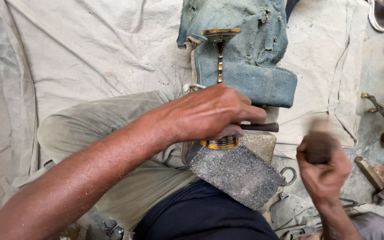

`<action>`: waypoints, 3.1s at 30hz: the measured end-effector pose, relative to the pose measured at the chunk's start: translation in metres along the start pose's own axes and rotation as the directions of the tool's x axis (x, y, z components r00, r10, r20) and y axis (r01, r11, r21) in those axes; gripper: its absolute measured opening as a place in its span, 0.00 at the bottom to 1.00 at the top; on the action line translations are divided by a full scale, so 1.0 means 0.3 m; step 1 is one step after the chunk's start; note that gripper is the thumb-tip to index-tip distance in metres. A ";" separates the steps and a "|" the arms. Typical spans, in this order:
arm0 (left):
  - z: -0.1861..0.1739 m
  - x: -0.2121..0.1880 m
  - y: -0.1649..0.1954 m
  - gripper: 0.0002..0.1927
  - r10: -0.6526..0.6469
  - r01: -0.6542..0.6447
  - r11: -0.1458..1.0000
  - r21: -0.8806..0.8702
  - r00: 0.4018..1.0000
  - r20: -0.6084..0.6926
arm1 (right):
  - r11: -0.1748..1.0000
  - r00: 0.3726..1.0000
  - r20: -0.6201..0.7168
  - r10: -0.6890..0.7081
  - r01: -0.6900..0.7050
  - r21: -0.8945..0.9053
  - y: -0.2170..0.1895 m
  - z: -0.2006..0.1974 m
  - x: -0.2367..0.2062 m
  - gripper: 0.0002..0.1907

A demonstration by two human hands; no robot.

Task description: The person sits on the floor with a brass bell-shaped object on their lap and decorates its surface, holding a small punch against the metal and striking it with a wooden mallet to form a pattern, repositioning the punch repeatedly around the bell.

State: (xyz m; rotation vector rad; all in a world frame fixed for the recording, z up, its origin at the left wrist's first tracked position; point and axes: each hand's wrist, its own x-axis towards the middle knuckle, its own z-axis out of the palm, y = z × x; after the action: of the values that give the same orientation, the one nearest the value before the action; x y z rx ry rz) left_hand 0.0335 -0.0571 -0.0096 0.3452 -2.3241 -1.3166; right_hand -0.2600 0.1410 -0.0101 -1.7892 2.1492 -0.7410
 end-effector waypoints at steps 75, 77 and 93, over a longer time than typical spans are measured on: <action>0.047 0.114 -0.005 0.29 -0.155 0.154 0.983 0.099 0.988 0.005 | 0.980 0.987 0.073 0.143 -0.151 0.129 0.056 0.079 -0.051 0.13; 0.040 0.122 -0.002 0.27 -0.114 0.110 0.989 0.100 0.993 0.037 | 0.992 0.993 0.014 0.121 -0.122 0.022 0.073 0.099 -0.075 0.14; 0.025 0.109 0.017 0.22 -0.178 0.156 0.971 0.179 0.977 0.115 | 0.996 0.996 0.017 0.088 -0.088 0.030 0.138 0.063 -0.043 0.11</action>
State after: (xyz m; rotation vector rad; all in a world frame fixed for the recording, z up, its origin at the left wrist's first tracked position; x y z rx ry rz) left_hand 0.0012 -0.0627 -0.0002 0.5343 -2.5736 -1.2542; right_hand -0.2826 0.1541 -0.0493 -1.6679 2.1787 -0.7320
